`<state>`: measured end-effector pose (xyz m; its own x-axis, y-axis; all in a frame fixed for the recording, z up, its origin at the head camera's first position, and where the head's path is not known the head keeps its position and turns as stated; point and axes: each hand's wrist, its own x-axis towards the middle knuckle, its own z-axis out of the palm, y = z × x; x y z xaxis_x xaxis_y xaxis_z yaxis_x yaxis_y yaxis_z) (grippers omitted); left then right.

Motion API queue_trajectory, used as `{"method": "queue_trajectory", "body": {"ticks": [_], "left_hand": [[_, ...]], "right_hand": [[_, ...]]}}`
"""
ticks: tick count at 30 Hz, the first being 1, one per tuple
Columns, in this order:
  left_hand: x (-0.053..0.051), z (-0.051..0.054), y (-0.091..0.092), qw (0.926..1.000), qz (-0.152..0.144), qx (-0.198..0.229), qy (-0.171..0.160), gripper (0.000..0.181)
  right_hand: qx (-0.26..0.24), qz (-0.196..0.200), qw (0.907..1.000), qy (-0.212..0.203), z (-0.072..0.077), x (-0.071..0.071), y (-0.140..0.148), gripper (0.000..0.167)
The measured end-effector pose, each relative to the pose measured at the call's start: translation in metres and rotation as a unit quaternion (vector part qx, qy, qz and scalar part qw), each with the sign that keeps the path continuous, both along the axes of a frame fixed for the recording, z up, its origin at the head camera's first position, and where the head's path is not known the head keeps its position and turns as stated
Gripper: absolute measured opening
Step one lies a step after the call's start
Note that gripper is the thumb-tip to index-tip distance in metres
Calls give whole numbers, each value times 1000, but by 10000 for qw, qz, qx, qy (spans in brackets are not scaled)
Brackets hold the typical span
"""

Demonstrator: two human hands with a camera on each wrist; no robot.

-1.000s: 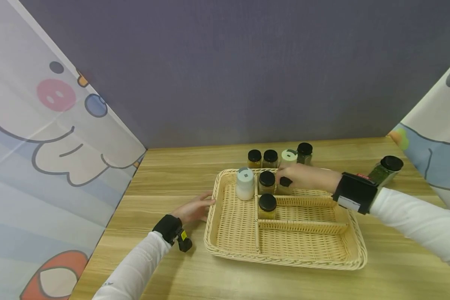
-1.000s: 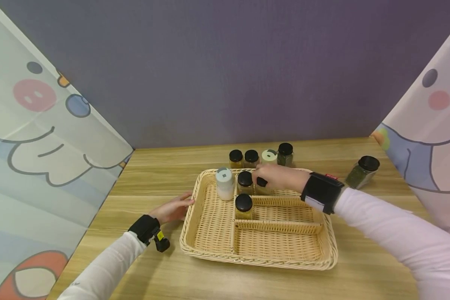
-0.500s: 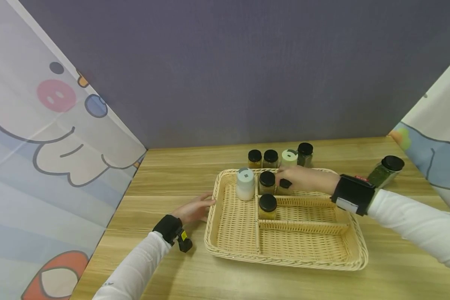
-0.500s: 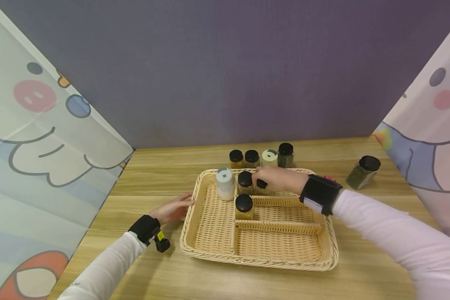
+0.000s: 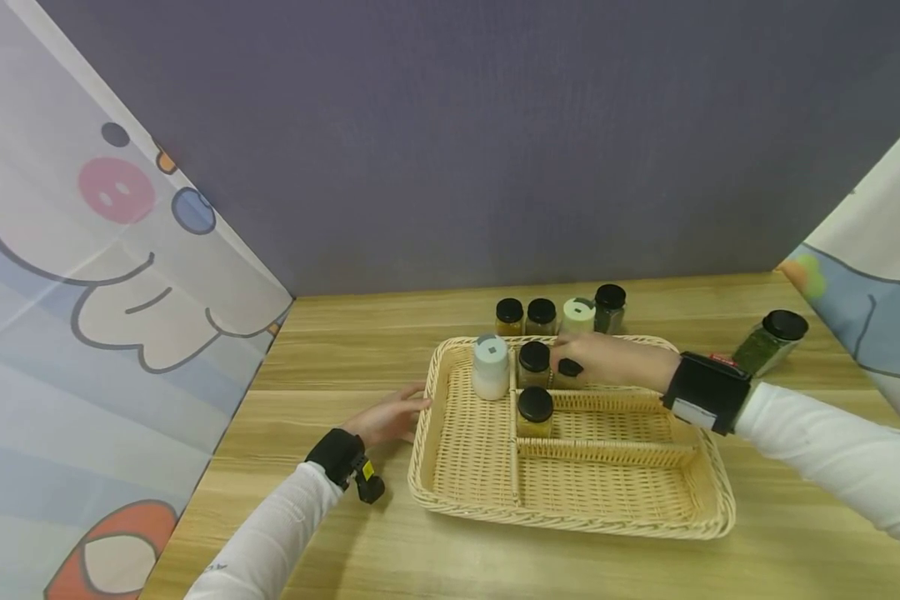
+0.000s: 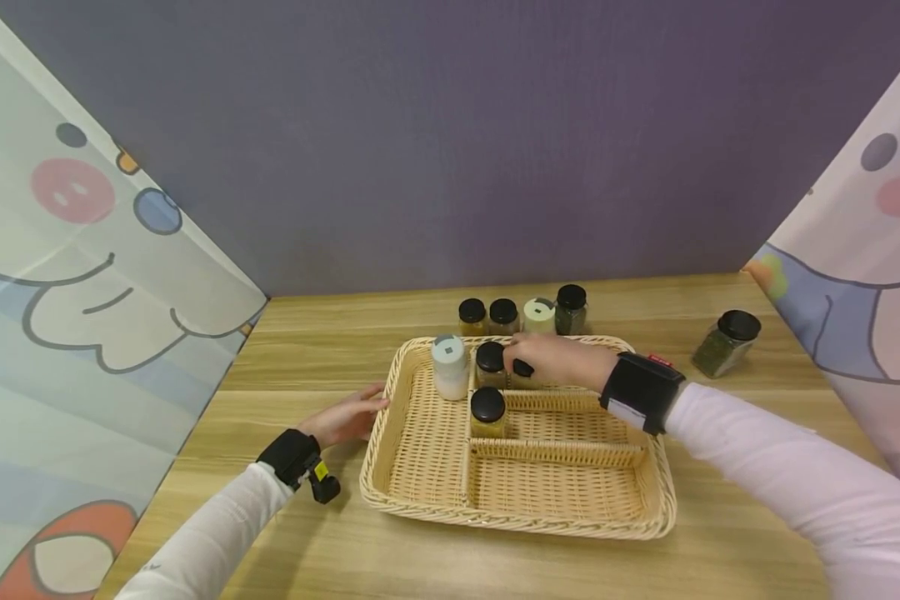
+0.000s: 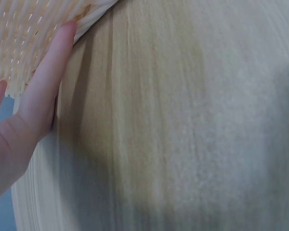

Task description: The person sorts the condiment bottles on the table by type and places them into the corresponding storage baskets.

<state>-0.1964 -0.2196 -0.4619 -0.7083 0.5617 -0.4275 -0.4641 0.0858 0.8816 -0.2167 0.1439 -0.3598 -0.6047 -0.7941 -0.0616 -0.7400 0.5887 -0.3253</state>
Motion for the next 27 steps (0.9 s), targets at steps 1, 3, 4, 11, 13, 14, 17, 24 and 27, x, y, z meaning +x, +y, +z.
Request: {"method": "queue_trajectory", "body": {"ticks": [1,3,4,11,13,14,17,24,27], "left_hand": [[0,0,0,10000,-8,-4,17,54],[0,-1,0,10000,-36,3,42,55],[1,0,0,10000,-35,2,45,55],[0,0,-1,10000,-50,12,70,56],[0,0,-1,10000,-49,16,60,55],[0,0,-1,10000,-37,23,47,54],[0,1,0,10000,-31,46,18,52],[5,12,4,9998,-157,44,72,53],[6,15,5,9998,-156,35,94,55]], "right_hand": [[6,10,10000,16,-1,0,0,29],[31,11,10000,34,-1,0,0,29],[32,20,10000,47,-1,0,0,28],[-85,95,9997,212,0,1,0,25],[-138,43,9996,225,0,1,0,25],[-157,5,9996,243,1,2,0,26],[-239,-110,9992,289,1,2,0,27],[-264,-390,9985,287,3,2,1,27],[-308,-439,9982,259,4,1,4,27]]}}
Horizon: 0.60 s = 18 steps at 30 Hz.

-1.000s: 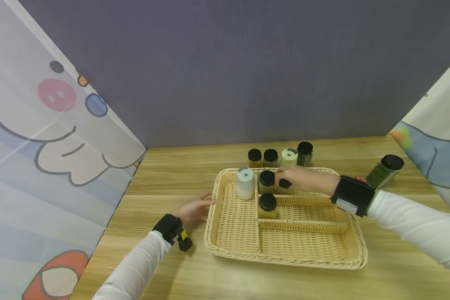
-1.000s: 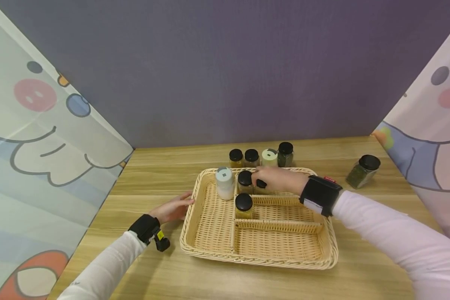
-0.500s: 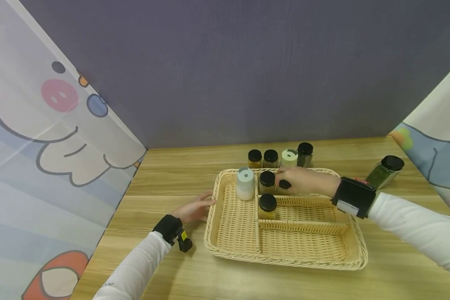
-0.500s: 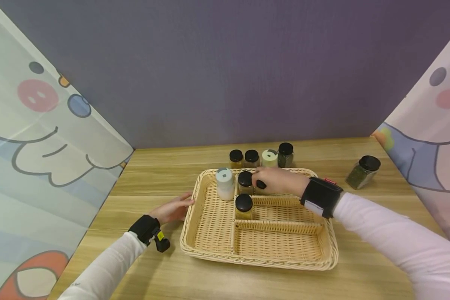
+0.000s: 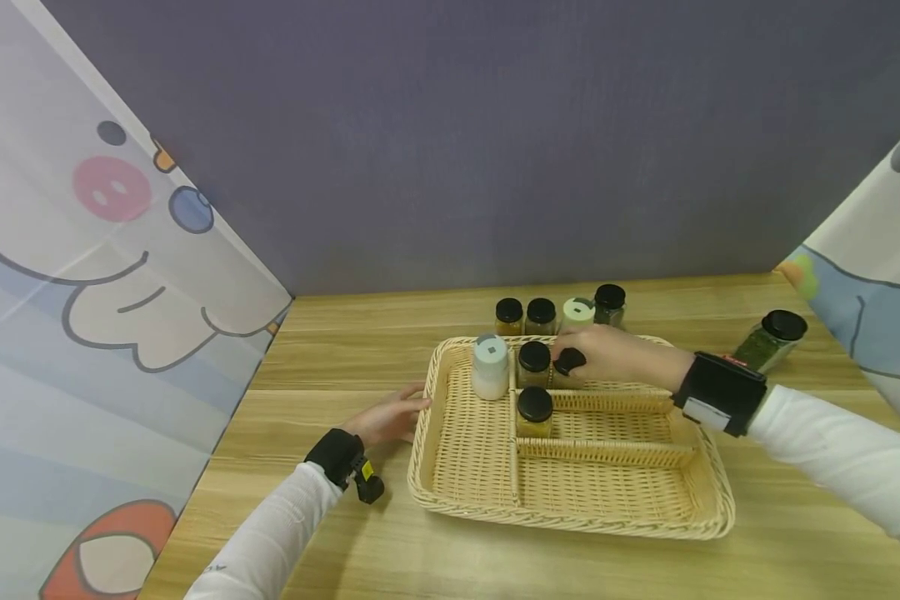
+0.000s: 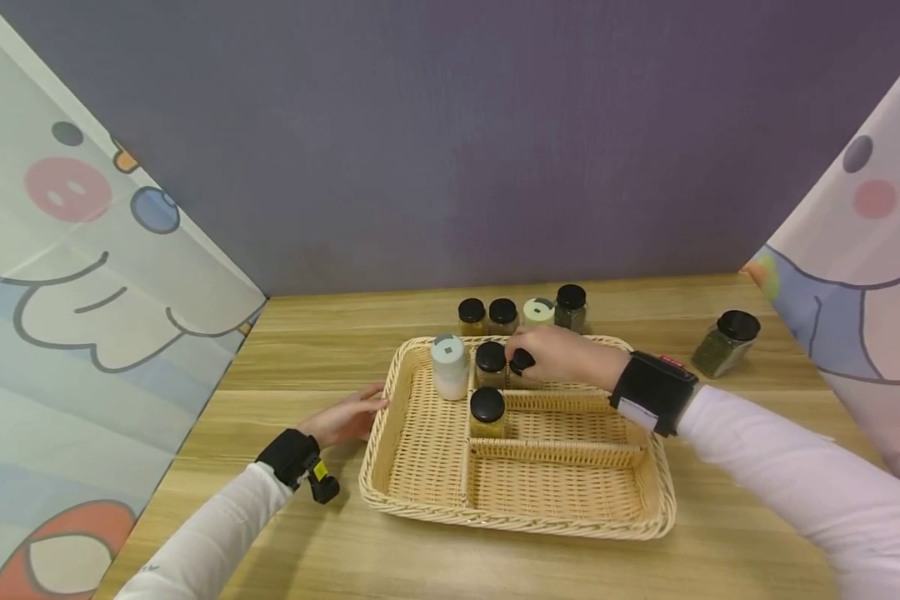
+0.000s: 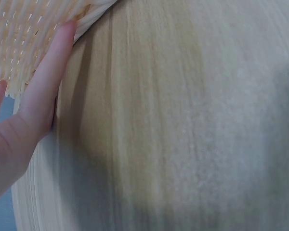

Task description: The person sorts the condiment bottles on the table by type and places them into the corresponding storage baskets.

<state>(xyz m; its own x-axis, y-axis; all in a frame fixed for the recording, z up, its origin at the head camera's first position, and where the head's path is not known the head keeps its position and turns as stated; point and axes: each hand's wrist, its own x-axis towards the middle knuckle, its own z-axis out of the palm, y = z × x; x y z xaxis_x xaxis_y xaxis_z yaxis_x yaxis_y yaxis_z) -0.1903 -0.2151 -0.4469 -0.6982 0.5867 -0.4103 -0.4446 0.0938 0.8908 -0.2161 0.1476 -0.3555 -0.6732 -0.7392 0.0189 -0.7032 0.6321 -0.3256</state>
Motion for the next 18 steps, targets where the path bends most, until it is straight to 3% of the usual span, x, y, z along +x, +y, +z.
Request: {"method": "queue_trajectory", "body": {"ticks": [6,14,18], "left_hand": [[0,1,0,10000,-25,-7,-13,54],[-1,-1,-1,10000,13,-76,-22,53],[-3,-5,-2,10000,47,-31,-54,52]], "right_hand": [[-228,40,9997,97,3,-1,8,25],[-407,-232,9989,-88,1,-2,22,24],[-522,-352,9980,25,1,-3,33,24]]}}
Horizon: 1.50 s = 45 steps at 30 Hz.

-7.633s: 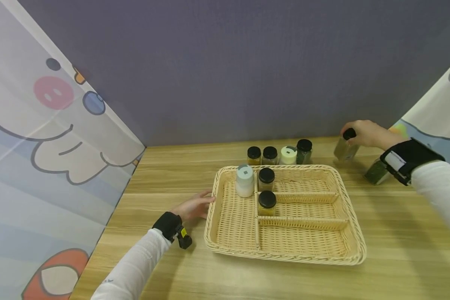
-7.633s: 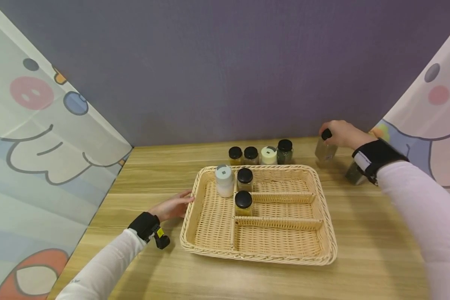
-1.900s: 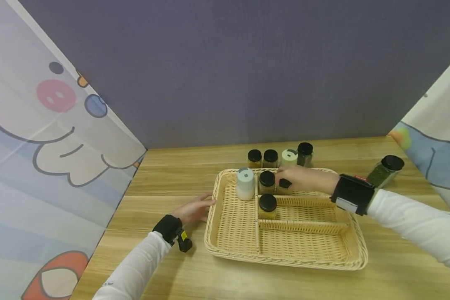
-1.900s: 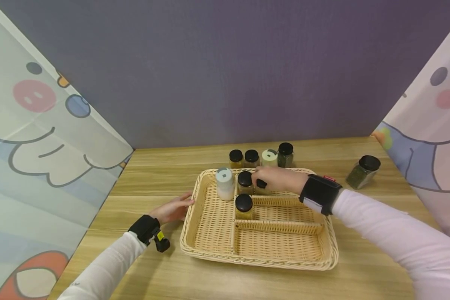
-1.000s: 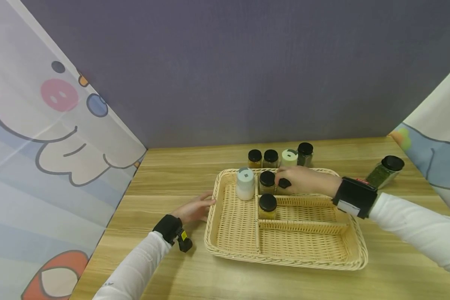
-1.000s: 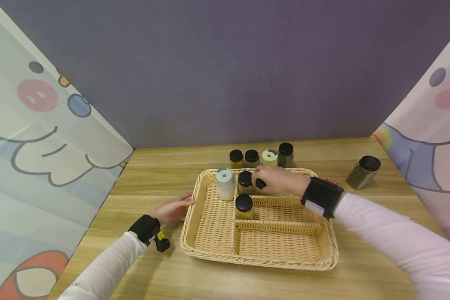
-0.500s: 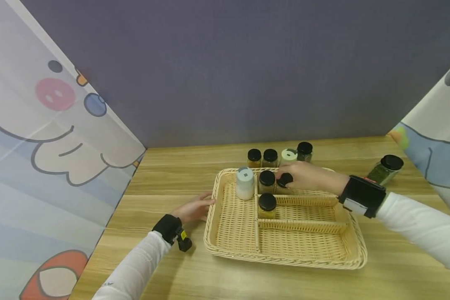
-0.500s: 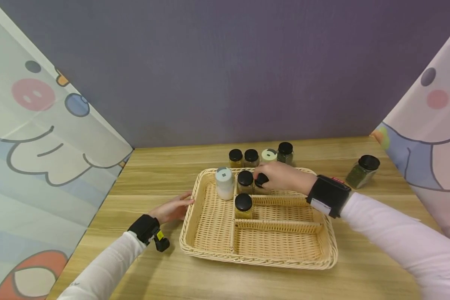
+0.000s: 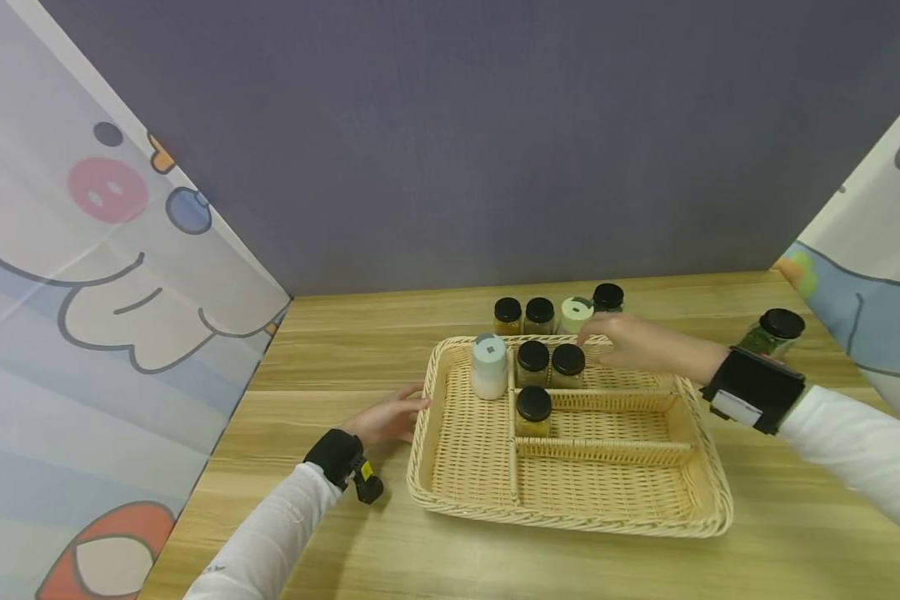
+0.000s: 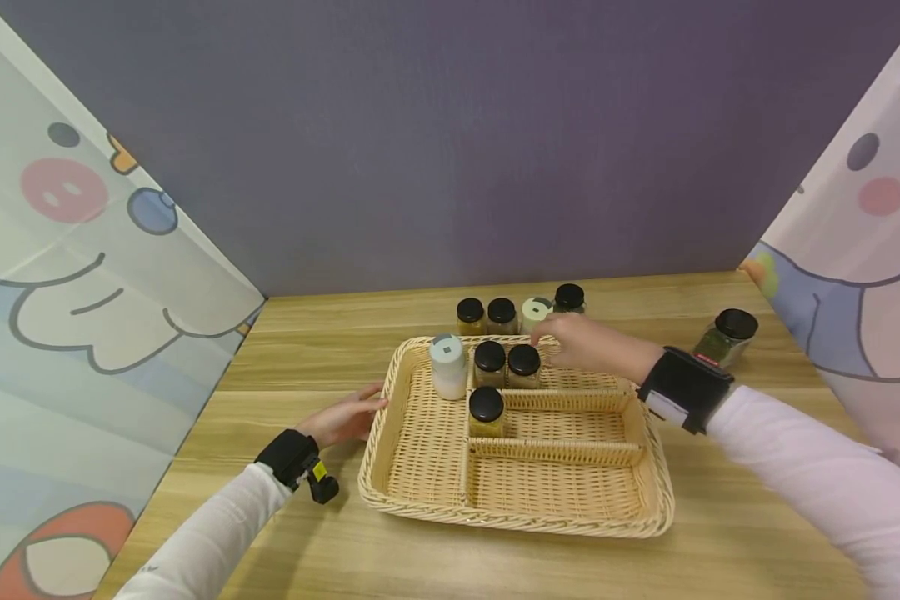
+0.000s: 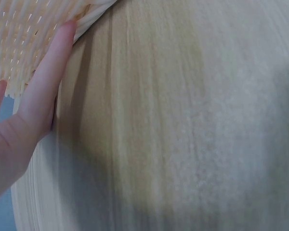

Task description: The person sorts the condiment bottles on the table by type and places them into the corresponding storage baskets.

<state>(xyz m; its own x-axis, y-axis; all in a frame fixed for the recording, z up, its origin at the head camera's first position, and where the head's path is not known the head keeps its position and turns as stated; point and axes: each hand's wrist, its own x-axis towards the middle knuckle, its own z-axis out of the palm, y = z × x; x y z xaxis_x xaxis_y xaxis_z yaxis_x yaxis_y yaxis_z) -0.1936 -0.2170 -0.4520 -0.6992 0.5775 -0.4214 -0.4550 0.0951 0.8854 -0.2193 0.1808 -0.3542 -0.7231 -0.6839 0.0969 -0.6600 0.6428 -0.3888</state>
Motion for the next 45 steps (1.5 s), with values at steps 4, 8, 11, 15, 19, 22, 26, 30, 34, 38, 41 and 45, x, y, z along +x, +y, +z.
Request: {"method": "queue_trajectory", "body": {"ticks": [4,8,11,15,19,22,26,30,34,38,41,45], "left_hand": [[-2,-6,-2,9999,82,36,-63,51],[-2,-8,-3,9999,98,42,-56,53],[-3,-9,-3,9999,102,42,-46,54],[-3,-10,-3,9999,97,42,-39,54],[-3,-9,-3,9999,96,57,-56,53],[-2,-5,-1,9999,76,56,-55,53],[2,3,1,10000,-11,12,-10,55],[4,8,2,10000,-48,-38,21,57],[3,5,1,10000,-45,-49,29,56],[0,-3,-1,10000,20,0,-2,53],[-1,-8,-2,10000,92,18,-7,52],[0,-9,-2,9999,97,-15,56,52]], "right_hand": [[74,-117,9999,93,2,-2,11,24],[165,-331,9993,-111,5,-5,23,24],[152,-521,9981,-287,4,-8,32,24],[124,-687,9971,-298,3,-10,42,24],[83,-806,9962,-304,2,-12,52,26],[100,-894,9958,-158,0,-14,60,27],[217,-952,9951,145,-4,-16,70,26],[269,-1023,9944,65,-6,-17,81,26],[312,-1167,9927,-34,-8,-18,92,25],[443,-1356,9897,-117,-9,-20,102,26],[472,-1460,9880,-167,-10,-20,109,28],[356,-1515,9877,-154,-10,-20,117,28]]}}
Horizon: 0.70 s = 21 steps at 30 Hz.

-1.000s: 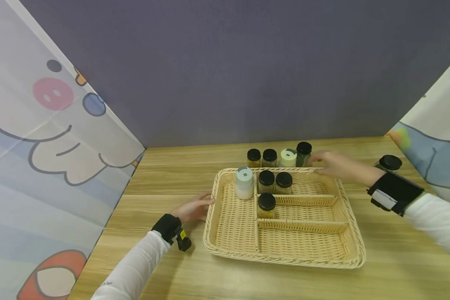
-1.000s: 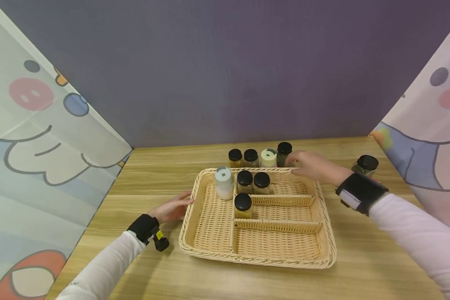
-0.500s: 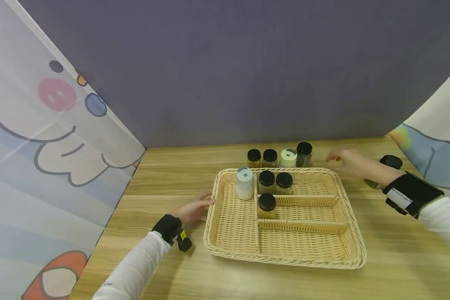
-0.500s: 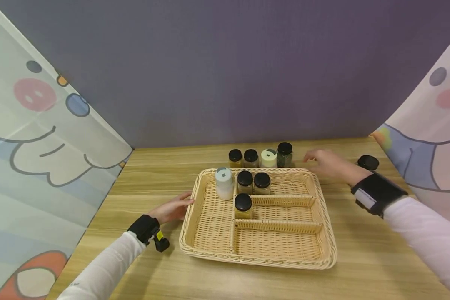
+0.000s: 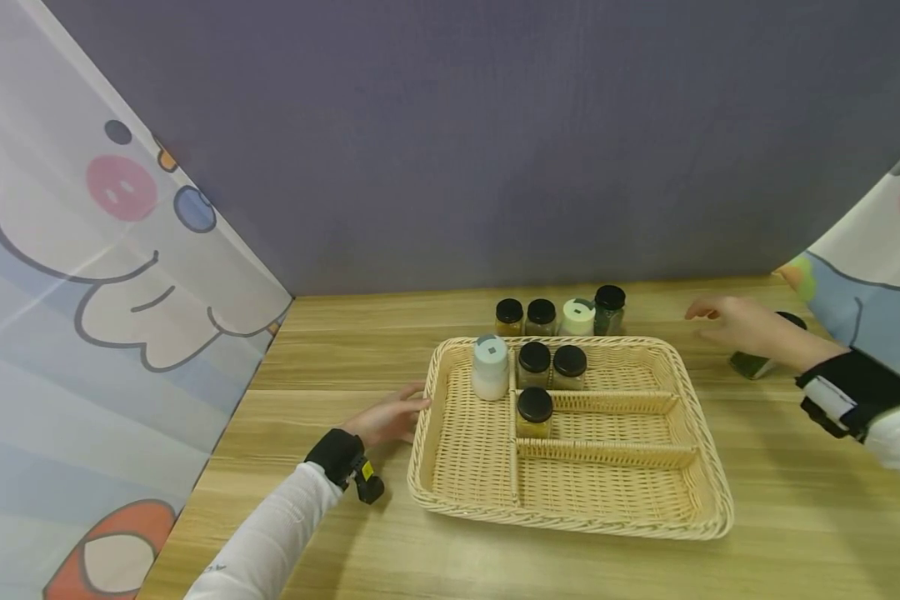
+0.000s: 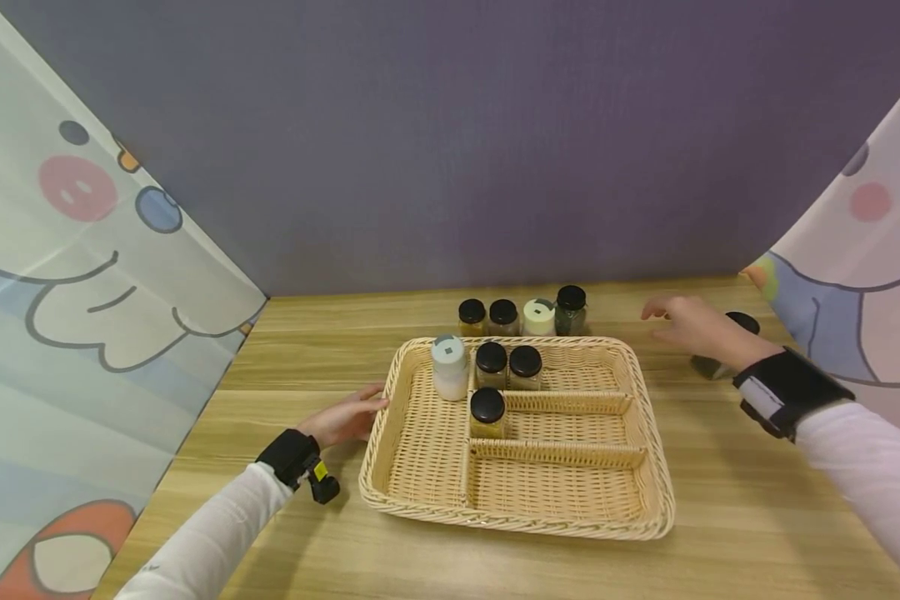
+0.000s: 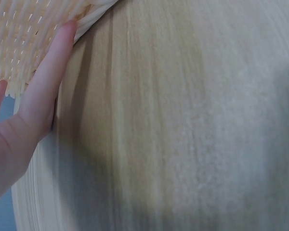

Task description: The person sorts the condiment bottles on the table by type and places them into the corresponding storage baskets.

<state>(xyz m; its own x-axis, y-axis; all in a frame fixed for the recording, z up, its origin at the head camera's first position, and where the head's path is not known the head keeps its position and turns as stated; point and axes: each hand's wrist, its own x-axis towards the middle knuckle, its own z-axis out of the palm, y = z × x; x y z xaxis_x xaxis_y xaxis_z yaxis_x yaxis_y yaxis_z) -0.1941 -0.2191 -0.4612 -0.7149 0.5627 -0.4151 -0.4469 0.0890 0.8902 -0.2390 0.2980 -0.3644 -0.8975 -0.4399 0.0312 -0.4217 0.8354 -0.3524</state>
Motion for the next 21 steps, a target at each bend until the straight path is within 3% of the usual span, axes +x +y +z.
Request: {"method": "queue_trajectory", "body": {"ticks": [14,21], "left_hand": [[0,-2,0,10000,-37,-17,85,50],[-1,-2,0,10000,-25,11,89,51]], "right_hand": [[1,-189,9994,288,-5,0,23,26],[262,-216,9987,393,-9,-1,35,27]]}}
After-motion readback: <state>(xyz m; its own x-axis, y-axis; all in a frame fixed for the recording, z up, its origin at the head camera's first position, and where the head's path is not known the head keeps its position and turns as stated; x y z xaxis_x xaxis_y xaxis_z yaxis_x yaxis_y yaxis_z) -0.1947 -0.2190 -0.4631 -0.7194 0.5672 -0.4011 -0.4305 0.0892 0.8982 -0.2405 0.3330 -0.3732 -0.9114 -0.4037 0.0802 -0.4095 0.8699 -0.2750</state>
